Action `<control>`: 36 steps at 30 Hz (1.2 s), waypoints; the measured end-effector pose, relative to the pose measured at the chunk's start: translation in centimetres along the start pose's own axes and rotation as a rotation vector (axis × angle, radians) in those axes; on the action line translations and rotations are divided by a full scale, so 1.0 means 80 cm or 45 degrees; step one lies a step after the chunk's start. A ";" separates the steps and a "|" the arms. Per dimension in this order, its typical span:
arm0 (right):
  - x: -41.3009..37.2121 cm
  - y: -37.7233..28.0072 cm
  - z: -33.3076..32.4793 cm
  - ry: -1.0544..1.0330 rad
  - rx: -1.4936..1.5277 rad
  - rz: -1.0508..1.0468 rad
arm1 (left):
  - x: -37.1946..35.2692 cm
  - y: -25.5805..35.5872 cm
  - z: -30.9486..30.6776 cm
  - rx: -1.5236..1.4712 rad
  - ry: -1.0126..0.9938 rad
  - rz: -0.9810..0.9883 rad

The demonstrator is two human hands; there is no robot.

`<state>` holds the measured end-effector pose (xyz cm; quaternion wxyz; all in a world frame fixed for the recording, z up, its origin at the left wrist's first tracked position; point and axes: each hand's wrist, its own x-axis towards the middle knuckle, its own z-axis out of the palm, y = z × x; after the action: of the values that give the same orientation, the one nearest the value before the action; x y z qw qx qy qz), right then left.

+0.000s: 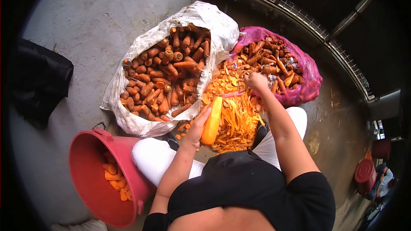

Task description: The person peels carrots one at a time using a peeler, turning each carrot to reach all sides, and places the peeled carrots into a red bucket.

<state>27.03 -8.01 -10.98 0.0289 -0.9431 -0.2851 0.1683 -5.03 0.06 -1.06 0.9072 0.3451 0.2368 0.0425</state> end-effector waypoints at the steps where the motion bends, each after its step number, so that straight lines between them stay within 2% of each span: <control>1: -0.008 -0.002 0.011 -0.119 0.116 0.035 | 0.006 -0.004 -0.006 0.000 0.042 0.046; 3: -0.003 0.005 0.061 -0.337 0.177 -0.115 | 0.017 -0.009 -0.016 -0.107 0.110 0.054; 5: -0.032 -0.008 0.092 -0.488 0.547 -0.324 | 0.029 -0.012 -0.022 -0.142 0.212 0.027; 6: -0.032 -0.017 0.106 -0.650 0.266 -0.159 | 0.035 -0.011 -0.024 -0.049 0.245 0.009; 7: -0.038 -0.018 0.132 -0.529 0.173 -0.298 | 0.042 -0.013 -0.026 -0.121 0.292 -0.009; 9: -0.038 -0.024 0.164 -0.559 0.158 -0.207 | 0.052 -0.018 -0.032 -0.271 0.392 -0.047; 12: -0.023 -0.035 0.191 -0.423 -0.113 -0.225 | 0.062 -0.015 -0.045 -0.482 0.457 -0.056; 13: -0.025 -0.033 0.202 0.036 -0.130 -0.376 | 0.064 -0.014 -0.049 -0.544 0.476 -0.029; 17: 0.021 -0.034 0.208 0.133 -0.033 -0.436 | 0.071 -0.003 -0.053 -0.540 0.607 0.008; 21: 0.041 -0.042 0.217 -0.041 -0.157 -0.429 | 0.072 0.003 -0.059 -0.556 0.618 0.046; 25: 0.049 -0.040 0.237 -0.011 -0.239 -0.441 | 0.081 -0.001 -0.065 -0.369 0.705 0.062; 29: 0.059 -0.026 0.251 0.033 -0.545 -0.648 | 0.088 0.001 -0.068 -0.367 0.724 0.036; 32: 0.052 -0.024 0.237 -0.062 -0.477 -0.652 | 0.092 0.003 -0.060 -0.380 0.740 0.079; 36: 0.051 -0.015 0.233 -0.034 -0.294 -0.498 | 0.095 -0.001 -0.065 -0.411 0.685 0.097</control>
<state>23.39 -5.56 -29.59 -0.0510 -0.8646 -0.4803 0.1384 -0.68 4.98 -7.57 0.8528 0.1816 0.4454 0.2033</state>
